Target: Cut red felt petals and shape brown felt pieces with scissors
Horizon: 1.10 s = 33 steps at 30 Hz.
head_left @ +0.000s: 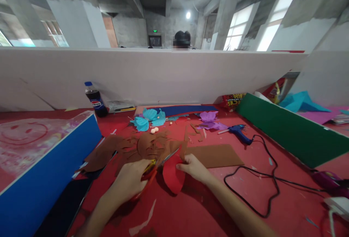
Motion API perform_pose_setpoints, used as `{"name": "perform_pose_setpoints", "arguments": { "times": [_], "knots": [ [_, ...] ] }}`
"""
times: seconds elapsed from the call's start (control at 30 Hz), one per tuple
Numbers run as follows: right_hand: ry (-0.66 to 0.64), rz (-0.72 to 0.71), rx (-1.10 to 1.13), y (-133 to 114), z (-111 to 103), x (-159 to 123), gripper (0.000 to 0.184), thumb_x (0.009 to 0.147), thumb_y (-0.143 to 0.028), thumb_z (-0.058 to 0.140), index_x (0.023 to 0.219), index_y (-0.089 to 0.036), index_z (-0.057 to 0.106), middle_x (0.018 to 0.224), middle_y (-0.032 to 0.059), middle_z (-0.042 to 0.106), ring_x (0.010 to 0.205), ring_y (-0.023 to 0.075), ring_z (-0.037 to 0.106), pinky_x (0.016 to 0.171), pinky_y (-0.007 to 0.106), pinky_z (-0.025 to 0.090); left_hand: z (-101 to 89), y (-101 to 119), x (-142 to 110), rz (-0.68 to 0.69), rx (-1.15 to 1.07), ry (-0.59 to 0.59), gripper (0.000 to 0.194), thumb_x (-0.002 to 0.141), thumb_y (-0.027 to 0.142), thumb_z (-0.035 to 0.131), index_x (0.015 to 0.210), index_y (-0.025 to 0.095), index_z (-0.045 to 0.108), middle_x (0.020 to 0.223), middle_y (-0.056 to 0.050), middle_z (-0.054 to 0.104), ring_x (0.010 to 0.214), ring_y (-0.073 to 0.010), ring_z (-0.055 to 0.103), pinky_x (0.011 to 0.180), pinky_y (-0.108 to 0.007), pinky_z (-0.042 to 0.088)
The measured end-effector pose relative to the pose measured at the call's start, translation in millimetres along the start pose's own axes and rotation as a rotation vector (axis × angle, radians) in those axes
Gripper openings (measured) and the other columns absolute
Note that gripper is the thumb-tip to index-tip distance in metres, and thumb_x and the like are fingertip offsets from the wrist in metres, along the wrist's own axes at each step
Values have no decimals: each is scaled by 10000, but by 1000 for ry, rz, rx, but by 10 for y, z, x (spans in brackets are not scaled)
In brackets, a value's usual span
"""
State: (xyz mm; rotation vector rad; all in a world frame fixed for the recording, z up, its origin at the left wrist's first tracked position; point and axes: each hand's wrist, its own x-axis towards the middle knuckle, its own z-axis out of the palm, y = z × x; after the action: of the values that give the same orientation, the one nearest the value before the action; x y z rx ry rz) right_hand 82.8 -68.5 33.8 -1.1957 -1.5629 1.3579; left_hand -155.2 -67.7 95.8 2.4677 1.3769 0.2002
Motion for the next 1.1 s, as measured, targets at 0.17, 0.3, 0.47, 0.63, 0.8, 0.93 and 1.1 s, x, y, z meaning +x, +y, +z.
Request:
{"name": "perform_pose_setpoints", "arguments": {
  "times": [0.17, 0.3, 0.47, 0.63, 0.8, 0.93, 1.1],
  "knots": [
    [-38, -30, -8, -19, 3, -5, 122, 677, -199, 494, 667, -121, 587, 632, -13, 566, 579, 114, 488, 570, 215, 378, 40, -41, 26, 36, -16, 36, 370, 705, 253, 501, 1076, 255, 512, 1070, -18, 601, 977, -186, 545, 785, -256, 390],
    [-57, -41, -27, -55, 13, -24, 123, 676, -200, 494, 638, -125, 584, 620, -15, 561, 577, 115, 485, 563, 215, 377, 56, -54, 30, 29, -18, 43, 390, 693, 245, 501, 1084, 247, 511, 1088, -28, 593, 988, -190, 536, 811, -273, 388],
    [-61, -47, -45, -83, 15, -33, 140, 681, -218, 505, 636, -128, 602, 620, -9, 575, 586, 127, 495, 555, 219, 380, 41, -38, 22, 19, -21, 51, 384, 695, 258, 501, 1079, 247, 522, 1092, -28, 595, 991, -187, 539, 818, -265, 390],
    [-70, -72, -55, -54, 7, -20, 126, 678, -192, 500, 614, -131, 590, 581, -23, 548, 554, 112, 475, 549, 215, 370, 16, -15, 23, 12, -34, 23, 355, 708, 283, 497, 1059, 248, 540, 1060, -35, 611, 970, -196, 550, 794, -262, 393],
    [-63, -37, -28, 14, 11, -12, 114, 676, -189, 501, 641, -130, 591, 591, -25, 547, 550, 108, 475, 551, 216, 369, -7, 15, 16, 4, -49, 3, 311, 732, 288, 488, 1033, 252, 558, 1007, -32, 631, 946, -205, 562, 745, -245, 398],
    [-59, -28, -17, -6, 19, -22, 115, 680, -198, 505, 629, -128, 580, 572, -28, 532, 530, 100, 461, 529, 210, 355, -37, 64, 3, -19, -77, 0, 264, 751, 308, 474, 991, 255, 571, 971, -20, 640, 920, -202, 570, 691, -227, 395],
    [-26, -23, -18, -67, 41, -27, 115, 666, -203, 521, 589, -130, 563, 556, -31, 521, 520, 96, 447, 515, 206, 348, -41, 83, 4, -14, -76, 5, 271, 755, 319, 471, 999, 257, 572, 977, -23, 640, 919, -197, 572, 700, -231, 391]
  ]
}}
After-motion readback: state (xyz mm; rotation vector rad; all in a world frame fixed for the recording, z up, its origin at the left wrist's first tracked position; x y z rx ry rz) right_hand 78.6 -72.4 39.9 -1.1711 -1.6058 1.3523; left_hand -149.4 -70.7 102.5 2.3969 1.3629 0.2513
